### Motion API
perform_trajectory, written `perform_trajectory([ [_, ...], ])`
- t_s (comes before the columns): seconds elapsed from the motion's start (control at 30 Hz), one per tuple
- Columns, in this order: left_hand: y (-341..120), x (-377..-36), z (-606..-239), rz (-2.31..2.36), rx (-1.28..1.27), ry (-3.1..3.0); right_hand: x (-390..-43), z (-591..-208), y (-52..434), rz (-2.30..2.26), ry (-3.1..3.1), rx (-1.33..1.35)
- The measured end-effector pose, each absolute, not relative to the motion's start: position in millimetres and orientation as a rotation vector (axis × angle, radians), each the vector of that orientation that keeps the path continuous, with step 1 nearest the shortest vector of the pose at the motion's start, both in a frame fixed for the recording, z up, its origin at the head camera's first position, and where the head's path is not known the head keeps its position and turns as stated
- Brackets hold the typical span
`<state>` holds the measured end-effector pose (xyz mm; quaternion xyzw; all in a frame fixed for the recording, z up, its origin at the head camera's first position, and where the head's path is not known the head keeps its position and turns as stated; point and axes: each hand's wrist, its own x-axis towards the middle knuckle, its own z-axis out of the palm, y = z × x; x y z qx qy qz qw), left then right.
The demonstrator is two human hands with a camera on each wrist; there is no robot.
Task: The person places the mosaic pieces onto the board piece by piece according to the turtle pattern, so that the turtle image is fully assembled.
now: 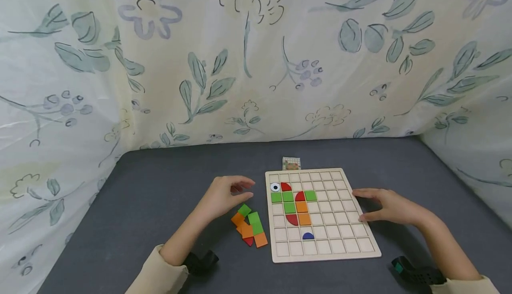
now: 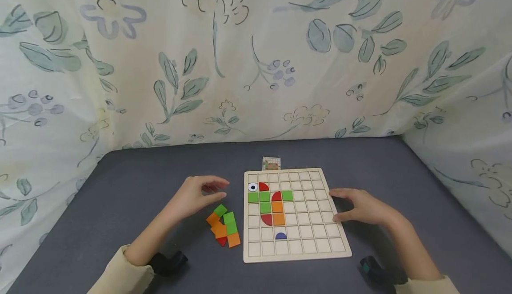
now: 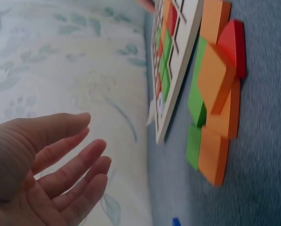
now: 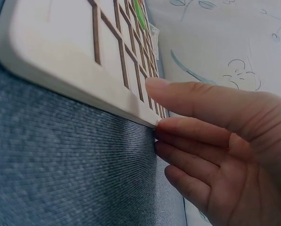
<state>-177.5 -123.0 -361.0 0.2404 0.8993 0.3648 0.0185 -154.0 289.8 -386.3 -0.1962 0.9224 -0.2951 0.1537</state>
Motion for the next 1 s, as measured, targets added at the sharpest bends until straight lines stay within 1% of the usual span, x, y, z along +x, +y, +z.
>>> perform_trajectory([
  [0.23,-132.8,-179.5,-363.2,1.101,0.667,2.853,-154.4,-386.5,289.4,-0.833,2.650,-0.559],
  [0.4,-135.1,-179.5,-369.3,0.963,0.622,2.855,-154.5,-386.5,289.7,-0.827,2.654,-0.550],
  [0.57,-134.9,-179.6,-378.0,0.863,0.620,2.832,-154.0,-386.2,290.9,-0.833,2.646,-0.546],
  [1.0,-125.5,-177.8,-390.1,0.832,0.620,2.785,-155.0,-382.7,288.8,-0.852,2.624,-0.519],
])
